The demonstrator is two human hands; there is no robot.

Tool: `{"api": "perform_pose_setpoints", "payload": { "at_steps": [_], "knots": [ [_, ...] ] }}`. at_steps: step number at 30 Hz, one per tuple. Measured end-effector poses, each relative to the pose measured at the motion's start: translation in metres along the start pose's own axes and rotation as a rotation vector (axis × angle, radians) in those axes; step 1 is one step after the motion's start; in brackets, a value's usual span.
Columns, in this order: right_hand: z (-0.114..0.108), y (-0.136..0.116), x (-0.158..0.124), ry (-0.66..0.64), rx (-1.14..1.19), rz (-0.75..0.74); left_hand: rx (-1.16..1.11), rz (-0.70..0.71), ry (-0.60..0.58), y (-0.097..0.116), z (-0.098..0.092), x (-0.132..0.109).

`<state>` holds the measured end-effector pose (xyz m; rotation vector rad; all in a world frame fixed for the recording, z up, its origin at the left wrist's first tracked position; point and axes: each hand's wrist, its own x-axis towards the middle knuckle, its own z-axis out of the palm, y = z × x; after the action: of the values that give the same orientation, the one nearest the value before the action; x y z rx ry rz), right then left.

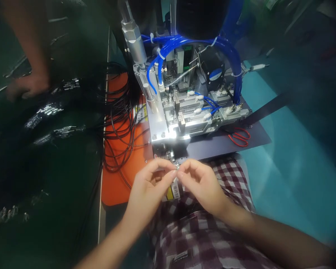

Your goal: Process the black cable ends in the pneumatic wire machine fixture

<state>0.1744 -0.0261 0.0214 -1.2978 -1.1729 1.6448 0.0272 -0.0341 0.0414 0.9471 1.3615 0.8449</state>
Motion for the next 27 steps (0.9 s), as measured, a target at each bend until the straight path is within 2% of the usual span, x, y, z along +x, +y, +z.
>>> {"api": "perform_pose_setpoints", "payload": {
  "at_steps": [5,9,14,21,27],
  "knots": [
    [-0.002,0.000,-0.002,-0.009,-0.122,-0.101,-0.158,-0.102,0.025,-0.002,0.001,0.001],
    [0.004,0.005,-0.002,0.001,-0.123,-0.088,-0.235,-0.121,0.032,-0.004,0.004,0.003],
    [0.008,0.011,0.001,0.034,-0.148,-0.095,-0.224,-0.140,0.014,-0.006,0.003,0.006],
    [-0.013,0.000,0.006,-0.035,-0.236,-0.160,-0.206,-0.140,0.022,-0.006,0.001,0.007],
    [-0.019,-0.003,0.010,0.124,-0.399,-0.417,-0.217,-0.142,0.020,-0.006,0.001,0.007]
  ]
}}
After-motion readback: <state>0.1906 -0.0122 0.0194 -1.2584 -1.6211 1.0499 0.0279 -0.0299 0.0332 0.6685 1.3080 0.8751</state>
